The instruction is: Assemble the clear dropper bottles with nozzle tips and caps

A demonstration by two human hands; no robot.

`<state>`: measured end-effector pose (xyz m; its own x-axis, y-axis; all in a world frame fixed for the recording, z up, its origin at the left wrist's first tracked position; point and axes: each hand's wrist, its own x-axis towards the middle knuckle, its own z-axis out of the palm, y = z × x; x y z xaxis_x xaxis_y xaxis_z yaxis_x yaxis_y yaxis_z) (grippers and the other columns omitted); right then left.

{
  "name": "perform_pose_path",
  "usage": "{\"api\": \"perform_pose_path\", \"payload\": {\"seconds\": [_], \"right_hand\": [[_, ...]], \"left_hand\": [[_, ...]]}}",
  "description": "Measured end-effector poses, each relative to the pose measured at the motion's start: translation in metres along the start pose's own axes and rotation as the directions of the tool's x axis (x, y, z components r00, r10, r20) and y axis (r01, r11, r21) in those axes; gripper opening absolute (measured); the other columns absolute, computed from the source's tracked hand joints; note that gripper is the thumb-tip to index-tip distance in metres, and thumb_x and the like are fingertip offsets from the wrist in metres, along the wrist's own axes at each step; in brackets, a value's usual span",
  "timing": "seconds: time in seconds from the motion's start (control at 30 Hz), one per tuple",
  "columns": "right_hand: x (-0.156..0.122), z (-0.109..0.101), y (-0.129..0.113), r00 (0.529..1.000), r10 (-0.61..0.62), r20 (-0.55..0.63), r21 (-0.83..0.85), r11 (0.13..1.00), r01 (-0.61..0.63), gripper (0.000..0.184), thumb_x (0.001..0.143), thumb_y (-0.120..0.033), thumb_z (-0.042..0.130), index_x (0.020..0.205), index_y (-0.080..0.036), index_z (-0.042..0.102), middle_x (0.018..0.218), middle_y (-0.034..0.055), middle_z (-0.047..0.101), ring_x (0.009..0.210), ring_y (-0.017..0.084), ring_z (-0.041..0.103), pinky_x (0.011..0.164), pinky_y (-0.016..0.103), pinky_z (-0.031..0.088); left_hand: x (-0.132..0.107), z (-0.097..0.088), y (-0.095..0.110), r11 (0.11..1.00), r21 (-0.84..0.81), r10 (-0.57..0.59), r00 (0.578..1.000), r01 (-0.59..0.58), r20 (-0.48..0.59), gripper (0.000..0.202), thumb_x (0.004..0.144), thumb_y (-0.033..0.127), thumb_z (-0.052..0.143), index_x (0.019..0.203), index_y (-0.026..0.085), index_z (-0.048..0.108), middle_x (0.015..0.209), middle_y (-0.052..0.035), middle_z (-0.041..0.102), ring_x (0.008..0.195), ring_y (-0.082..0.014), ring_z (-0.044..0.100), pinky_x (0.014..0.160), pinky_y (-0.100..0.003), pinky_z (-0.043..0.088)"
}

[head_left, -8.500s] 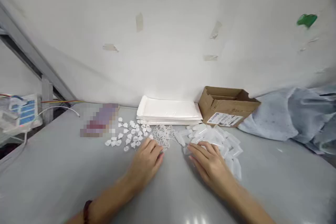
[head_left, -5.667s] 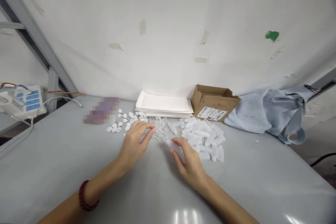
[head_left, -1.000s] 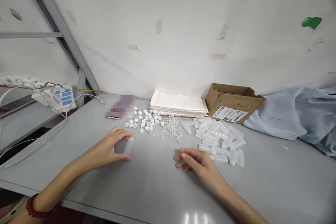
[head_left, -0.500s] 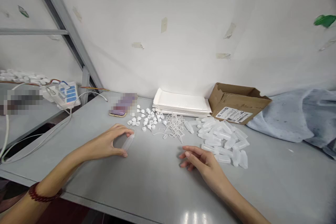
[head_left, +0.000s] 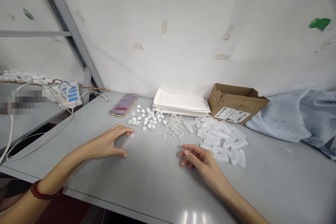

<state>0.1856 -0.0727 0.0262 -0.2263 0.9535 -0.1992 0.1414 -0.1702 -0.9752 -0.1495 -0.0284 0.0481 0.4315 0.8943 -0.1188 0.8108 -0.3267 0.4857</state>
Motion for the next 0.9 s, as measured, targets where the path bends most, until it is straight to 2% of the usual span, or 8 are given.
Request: {"api": "perform_pose_path", "payload": {"seconds": [0.33, 0.5, 0.6, 0.7, 0.77, 0.87, 0.9], "right_hand": [[-0.003, -0.001, -0.004, 1.000, -0.007, -0.014, -0.016, 1.000, 0.006, 0.042, 0.082, -0.047, 0.056, 0.107, -0.013, 0.060, 0.093, 0.0103, 0.071, 0.071, 0.018, 0.067, 0.063, 0.030, 0.047], [-0.002, -0.003, -0.006, 0.999, -0.026, -0.024, -0.016, 1.000, 0.025, 0.040, 0.083, -0.046, 0.056, 0.107, -0.014, 0.060, 0.093, 0.0098, 0.071, 0.070, 0.018, 0.067, 0.064, 0.030, 0.047], [-0.002, -0.004, -0.008, 0.999, -0.034, -0.032, -0.019, 0.999, 0.033, 0.038, 0.083, -0.045, 0.055, 0.105, -0.014, 0.060, 0.092, 0.0092, 0.071, 0.070, 0.017, 0.066, 0.064, 0.030, 0.048], [-0.003, -0.008, -0.010, 0.996, -0.065, -0.055, -0.054, 0.997, 0.062, 0.034, 0.084, -0.043, 0.055, 0.102, -0.015, 0.062, 0.091, 0.0083, 0.070, 0.069, 0.017, 0.066, 0.063, 0.030, 0.048], [-0.002, -0.014, -0.011, 0.990, -0.114, -0.085, -0.102, 0.989, 0.105, 0.031, 0.085, -0.042, 0.054, 0.099, -0.016, 0.063, 0.090, 0.0079, 0.070, 0.069, 0.017, 0.066, 0.062, 0.030, 0.048], [0.000, -0.028, -0.013, 0.960, -0.225, -0.168, -0.216, 0.958, 0.187, 0.031, 0.085, -0.041, 0.053, 0.100, -0.016, 0.062, 0.088, 0.0079, 0.070, 0.068, 0.018, 0.066, 0.060, 0.029, 0.048], [0.001, -0.033, -0.014, 0.943, -0.266, -0.201, -0.270, 0.940, 0.208, 0.031, 0.086, -0.041, 0.052, 0.101, -0.015, 0.062, 0.087, 0.0079, 0.070, 0.067, 0.018, 0.066, 0.057, 0.029, 0.047]], "left_hand": [[-0.001, -0.001, -0.004, 0.999, 0.032, 0.035, 0.999, -0.034, -0.018, 0.057, 0.070, 0.043, 0.071, 0.122, 0.026, 0.054, 0.112, -0.0047, 0.061, 0.110, -0.0245, 0.054, 0.092, -0.032, 0.046], [-0.003, -0.002, -0.003, 0.999, 0.036, 0.031, 0.996, -0.028, -0.086, 0.074, 0.067, 0.054, 0.071, 0.132, 0.028, 0.044, 0.125, -0.0068, 0.056, 0.120, -0.0288, 0.048, 0.092, -0.034, 0.047], [0.004, -0.001, 0.015, 0.999, 0.027, 0.048, 0.985, -0.045, -0.163, 0.074, 0.069, 0.058, 0.067, 0.132, 0.028, 0.043, 0.132, -0.0072, 0.051, 0.120, -0.0297, 0.048, 0.088, -0.033, 0.048], [0.021, 0.004, 0.047, 0.997, 0.001, 0.074, 0.969, -0.076, -0.235, 0.056, 0.078, 0.057, 0.057, 0.124, 0.025, 0.050, 0.125, -0.0068, 0.056, 0.109, -0.0257, 0.055, 0.085, -0.032, 0.048], [0.036, 0.009, 0.070, 0.997, 0.019, 0.078, 0.969, -0.076, -0.234, 0.043, 0.083, 0.055, 0.050, 0.110, 0.022, 0.058, 0.109, -0.0061, 0.064, 0.097, -0.0238, 0.058, 0.080, -0.032, 0.047], [0.059, 0.019, 0.094, 0.991, 0.120, -0.038, 0.992, 0.052, -0.121, 0.031, 0.081, 0.046, 0.049, 0.088, 0.021, 0.065, 0.077, -0.0037, 0.067, 0.075, -0.0221, 0.061, 0.062, -0.028, 0.042], [0.065, 0.023, 0.097, 0.988, 0.134, -0.061, 0.992, 0.076, -0.114, 0.028, 0.078, 0.043, 0.051, 0.080, 0.019, 0.065, 0.069, -0.0037, 0.065, 0.069, -0.0219, 0.060, 0.057, -0.028, 0.039]]}}
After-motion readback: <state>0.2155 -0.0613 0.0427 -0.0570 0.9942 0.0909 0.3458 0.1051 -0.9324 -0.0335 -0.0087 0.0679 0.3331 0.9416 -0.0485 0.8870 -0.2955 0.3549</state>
